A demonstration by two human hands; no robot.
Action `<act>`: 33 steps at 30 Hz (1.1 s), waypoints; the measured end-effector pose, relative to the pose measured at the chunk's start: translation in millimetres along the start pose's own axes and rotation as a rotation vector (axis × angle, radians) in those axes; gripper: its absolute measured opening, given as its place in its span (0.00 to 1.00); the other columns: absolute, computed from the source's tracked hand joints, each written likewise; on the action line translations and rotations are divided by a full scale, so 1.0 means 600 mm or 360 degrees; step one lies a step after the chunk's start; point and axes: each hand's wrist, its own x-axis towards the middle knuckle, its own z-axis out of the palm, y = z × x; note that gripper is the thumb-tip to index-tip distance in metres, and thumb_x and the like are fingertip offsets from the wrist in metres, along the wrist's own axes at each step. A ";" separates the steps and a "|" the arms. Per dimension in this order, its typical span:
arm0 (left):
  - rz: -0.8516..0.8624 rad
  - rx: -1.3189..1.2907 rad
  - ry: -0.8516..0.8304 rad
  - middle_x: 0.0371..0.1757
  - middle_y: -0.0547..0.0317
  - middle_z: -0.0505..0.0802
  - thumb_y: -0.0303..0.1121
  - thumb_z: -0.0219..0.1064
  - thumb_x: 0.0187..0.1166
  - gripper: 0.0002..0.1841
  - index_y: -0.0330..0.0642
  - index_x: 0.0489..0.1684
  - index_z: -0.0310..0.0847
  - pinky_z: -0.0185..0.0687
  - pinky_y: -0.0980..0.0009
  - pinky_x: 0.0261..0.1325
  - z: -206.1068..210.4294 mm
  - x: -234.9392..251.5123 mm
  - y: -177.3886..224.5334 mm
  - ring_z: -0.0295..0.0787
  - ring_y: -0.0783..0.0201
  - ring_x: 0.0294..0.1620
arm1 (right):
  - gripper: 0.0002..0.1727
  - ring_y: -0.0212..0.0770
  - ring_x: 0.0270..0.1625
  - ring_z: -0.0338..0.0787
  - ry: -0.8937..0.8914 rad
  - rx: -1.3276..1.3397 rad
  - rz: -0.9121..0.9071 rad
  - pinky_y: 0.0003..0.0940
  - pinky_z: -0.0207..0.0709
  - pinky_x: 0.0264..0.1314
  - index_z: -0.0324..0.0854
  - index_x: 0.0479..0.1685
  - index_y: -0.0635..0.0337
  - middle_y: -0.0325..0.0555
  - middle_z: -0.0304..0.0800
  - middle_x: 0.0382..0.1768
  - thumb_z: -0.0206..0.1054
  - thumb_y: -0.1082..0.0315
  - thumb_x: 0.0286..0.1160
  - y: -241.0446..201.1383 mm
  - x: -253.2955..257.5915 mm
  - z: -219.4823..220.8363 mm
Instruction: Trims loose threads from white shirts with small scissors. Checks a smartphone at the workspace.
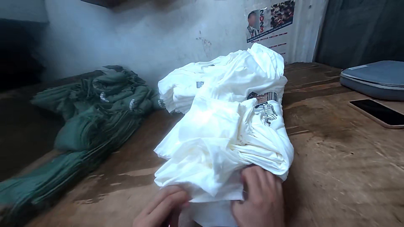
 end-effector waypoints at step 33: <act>-0.0164 0.0611 0.0039 0.39 0.62 0.97 0.41 0.67 0.80 0.10 0.57 0.44 0.96 0.82 0.56 0.48 0.120 0.022 0.094 0.92 0.56 0.43 | 0.06 0.39 0.43 0.88 -0.0045 0.0171 -0.0137 0.32 0.81 0.45 0.95 0.38 0.43 0.41 0.93 0.43 0.72 0.59 0.72 0.066 -0.072 -0.049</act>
